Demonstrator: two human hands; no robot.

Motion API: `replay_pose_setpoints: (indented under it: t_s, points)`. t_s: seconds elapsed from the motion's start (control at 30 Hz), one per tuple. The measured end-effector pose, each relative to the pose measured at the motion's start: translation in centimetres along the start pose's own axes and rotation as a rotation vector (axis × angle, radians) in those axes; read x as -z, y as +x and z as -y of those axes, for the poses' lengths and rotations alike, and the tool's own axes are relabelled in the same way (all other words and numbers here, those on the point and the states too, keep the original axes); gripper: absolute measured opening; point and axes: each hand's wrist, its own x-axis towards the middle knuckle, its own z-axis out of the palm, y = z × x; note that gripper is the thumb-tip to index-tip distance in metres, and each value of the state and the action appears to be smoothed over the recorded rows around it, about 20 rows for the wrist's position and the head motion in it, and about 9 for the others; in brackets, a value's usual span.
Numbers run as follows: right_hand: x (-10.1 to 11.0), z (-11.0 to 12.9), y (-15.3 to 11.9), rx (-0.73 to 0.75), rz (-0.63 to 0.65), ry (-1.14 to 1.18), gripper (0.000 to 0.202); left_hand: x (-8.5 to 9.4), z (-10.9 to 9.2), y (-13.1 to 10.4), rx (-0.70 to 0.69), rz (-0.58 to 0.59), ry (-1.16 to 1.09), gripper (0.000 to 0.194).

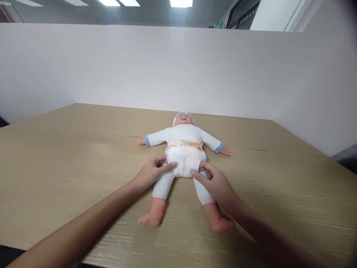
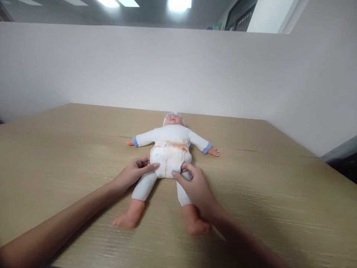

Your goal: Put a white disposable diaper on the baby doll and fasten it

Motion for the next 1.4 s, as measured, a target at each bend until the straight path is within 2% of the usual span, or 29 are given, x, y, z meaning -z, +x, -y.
replay_pose_setpoints:
  t_s: [0.13,0.43,0.7,0.9,1.1,1.4]
  points:
    - [0.4,0.5,0.3,0.030,0.049,0.104,0.035,0.0,-0.1,0.1,0.042,0.010,-0.089,0.048]
    - [0.7,0.4,0.3,0.045,0.038,0.060,0.038,-0.1,-0.8,-0.4,0.034,0.017,-0.139,0.045]
    - [0.9,0.6,-0.4,0.056,-0.090,-0.124,0.041,0.0,-0.8,-0.4,0.031,0.030,-0.142,0.042]
    - [1.1,0.6,-0.3,0.078,-0.074,-0.145,0.040,0.1,-0.6,-0.3,0.040,0.031,-0.168,0.042]
    - [1.5,0.1,0.1,0.082,0.004,-0.138,0.038,0.5,-0.6,0.1,0.061,-0.001,-0.167,0.042]
    - [0.8,0.6,-1.2,0.064,-0.163,-0.237,0.037,0.7,-0.5,0.2,0.024,-0.037,-0.111,0.043]
